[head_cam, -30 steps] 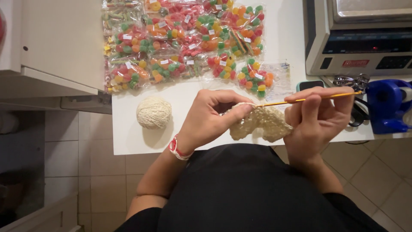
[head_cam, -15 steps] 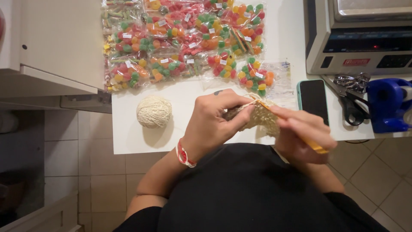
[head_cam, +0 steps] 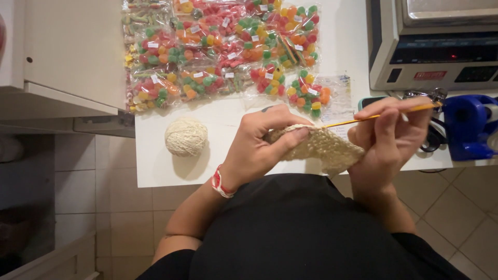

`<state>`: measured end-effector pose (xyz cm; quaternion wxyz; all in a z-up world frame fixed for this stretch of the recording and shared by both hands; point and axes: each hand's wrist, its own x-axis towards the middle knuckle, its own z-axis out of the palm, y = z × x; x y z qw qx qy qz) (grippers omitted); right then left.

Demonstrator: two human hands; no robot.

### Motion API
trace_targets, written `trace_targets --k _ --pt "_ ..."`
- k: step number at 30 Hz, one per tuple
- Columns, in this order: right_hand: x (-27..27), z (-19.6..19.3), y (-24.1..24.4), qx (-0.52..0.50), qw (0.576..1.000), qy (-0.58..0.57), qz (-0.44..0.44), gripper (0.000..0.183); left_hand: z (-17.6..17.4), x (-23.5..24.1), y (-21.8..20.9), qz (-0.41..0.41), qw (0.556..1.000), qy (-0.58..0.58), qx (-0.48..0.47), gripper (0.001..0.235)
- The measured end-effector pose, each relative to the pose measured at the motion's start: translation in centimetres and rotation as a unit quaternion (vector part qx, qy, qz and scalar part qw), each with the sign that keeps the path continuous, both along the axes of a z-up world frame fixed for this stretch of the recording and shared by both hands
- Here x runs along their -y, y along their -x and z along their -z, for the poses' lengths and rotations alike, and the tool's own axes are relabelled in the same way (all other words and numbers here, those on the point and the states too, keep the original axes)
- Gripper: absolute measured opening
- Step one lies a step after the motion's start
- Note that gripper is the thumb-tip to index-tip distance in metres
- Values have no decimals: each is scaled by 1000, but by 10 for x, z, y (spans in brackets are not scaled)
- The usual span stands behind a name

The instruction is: A person is crocheting a small piece of white fabric using a crochet hook and yarn at a workspace.

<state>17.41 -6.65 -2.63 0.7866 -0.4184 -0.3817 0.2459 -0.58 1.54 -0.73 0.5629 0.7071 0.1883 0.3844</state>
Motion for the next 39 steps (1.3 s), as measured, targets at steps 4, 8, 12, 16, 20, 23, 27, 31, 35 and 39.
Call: trace_targets --k 4,8,12,16,20,23,27,31,35,39 --pt "0 13 -12 -101 990 77 -67 17 13 2 -6 -41 995 -83 -42 15" --pt "3 11 -19 -166 978 61 -110 21 8 -9 -28 -109 920 -363 -103 13" --pt "8 -1 -29 49 997 -36 44 12 -17 -16 -53 -161 839 -514 -73 9" --pt "8 -16 -20 255 932 -64 250 21 -25 -17 -68 -189 816 -545 -42 12" --pt "3 3 -22 309 900 -135 275 21 -1 -12 -67 -128 876 -462 -51 11" --pt "7 9 -24 222 956 -76 176 15 9 -8 -60 -50 959 -279 -19 19" --pt "1 6 -34 56 998 -26 14 18 12 -9 -51 45 997 -61 15 23" --pt "-8 7 -30 -18 1000 -10 23 21 2 -12 -41 69 997 7 24 17" --pt "-10 10 -28 -59 998 8 -15 17 12 -18 -33 123 989 80 30 13" --pt "-13 12 -25 -57 997 0 -47 13 21 -23 -28 175 970 163 42 12"
